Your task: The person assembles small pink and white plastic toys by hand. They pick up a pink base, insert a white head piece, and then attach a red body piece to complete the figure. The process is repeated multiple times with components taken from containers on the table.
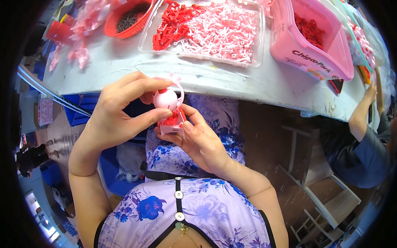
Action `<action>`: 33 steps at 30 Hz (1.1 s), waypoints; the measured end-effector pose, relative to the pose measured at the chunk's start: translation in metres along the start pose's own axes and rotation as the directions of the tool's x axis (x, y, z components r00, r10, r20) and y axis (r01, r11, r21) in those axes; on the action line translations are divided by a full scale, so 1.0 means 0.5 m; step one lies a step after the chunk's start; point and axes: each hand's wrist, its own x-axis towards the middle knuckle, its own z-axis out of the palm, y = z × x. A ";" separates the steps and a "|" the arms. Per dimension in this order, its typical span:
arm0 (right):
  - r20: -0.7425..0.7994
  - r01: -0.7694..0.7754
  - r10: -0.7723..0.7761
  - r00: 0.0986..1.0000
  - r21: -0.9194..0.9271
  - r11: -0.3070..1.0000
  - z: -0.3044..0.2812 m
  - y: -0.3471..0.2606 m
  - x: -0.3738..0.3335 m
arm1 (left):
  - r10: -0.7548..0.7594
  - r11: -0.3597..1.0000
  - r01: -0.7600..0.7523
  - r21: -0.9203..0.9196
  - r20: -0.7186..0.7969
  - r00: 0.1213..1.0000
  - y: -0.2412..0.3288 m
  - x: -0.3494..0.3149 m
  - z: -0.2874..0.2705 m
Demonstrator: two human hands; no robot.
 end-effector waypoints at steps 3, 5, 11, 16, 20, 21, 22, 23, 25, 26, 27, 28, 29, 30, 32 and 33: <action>0.034 0.035 -0.034 0.999 -0.016 0.999 -0.015 0.004 -0.001 | 0.032 0.998 -0.026 0.065 -0.088 0.996 -0.011 -0.010 0.015; 0.042 0.016 -0.015 0.999 -0.015 1.000 -0.009 0.001 0.004 | 0.000 0.998 0.008 0.055 -0.147 0.989 -0.020 -0.030 0.024; 0.054 0.007 -0.007 0.999 0.004 1.000 -0.016 -0.004 0.006 | 0.042 0.998 -0.025 0.054 -0.323 0.946 -0.033 -0.039 0.070; 0.025 -0.010 0.009 1.000 0.007 1.000 -0.009 -0.011 0.007 | -0.045 0.999 0.044 -0.011 -0.305 0.951 -0.044 -0.044 0.078; 0.027 -0.022 0.020 0.999 0.100 0.995 -0.009 -0.022 0.016 | -0.111 0.994 0.104 -0.041 -0.277 0.954 -0.050 -0.033 0.069; 0.027 -0.043 0.040 0.999 0.112 0.993 -0.005 -0.033 0.021 | -0.115 0.993 0.109 -0.036 -0.292 0.950 -0.043 -0.032 0.060; 0.011 -0.050 0.049 0.999 0.145 0.988 -0.004 -0.034 0.018 | -0.118 0.993 0.114 -0.032 -0.307 0.944 -0.033 -0.032 0.049; -0.005 -0.056 0.057 0.998 0.178 0.983 -0.003 -0.034 0.015 | -0.093 0.996 0.094 -0.010 -0.282 0.955 -0.027 -0.043 0.043; -0.006 -0.041 0.043 0.999 0.179 0.983 0.001 -0.034 0.016 | -0.084 0.996 0.087 0.006 -0.221 0.972 -0.005 -0.047 0.043; -0.015 -0.020 0.023 1.000 0.170 0.985 0.005 -0.034 0.013 | -0.111 0.994 0.112 -0.007 -0.188 0.976 0.005 -0.045 0.049; -0.013 -0.008 0.010 1.000 0.160 0.987 0.011 -0.034 0.011 | -0.062 0.997 0.067 0.024 -0.187 0.981 0.001 -0.043 0.053; -0.012 0.004 -0.002 1.000 0.149 0.989 0.016 -0.032 0.008 | -0.066 0.998 0.066 -0.010 -0.205 0.977 0.001 -0.042 0.060; -0.030 0.015 -0.012 0.999 0.115 0.993 0.021 -0.032 0.004 | -0.062 0.998 0.063 -0.002 -0.194 0.979 0.005 -0.041 0.061; -0.044 0.027 -0.024 0.999 0.081 0.996 0.023 -0.033 0.001 | -0.056 0.998 0.059 0.009 -0.182 0.982 0.007 -0.039 0.061; -0.053 0.043 -0.040 0.998 0.051 0.998 0.024 -0.032 -0.003 | -0.057 0.998 0.052 -0.031 -0.172 0.984 0.008 -0.040 0.063; -0.052 0.048 -0.046 0.998 0.051 0.998 0.022 -0.034 -0.006 | -0.047 0.998 0.040 -0.046 -0.165 0.985 0.015 -0.036 0.062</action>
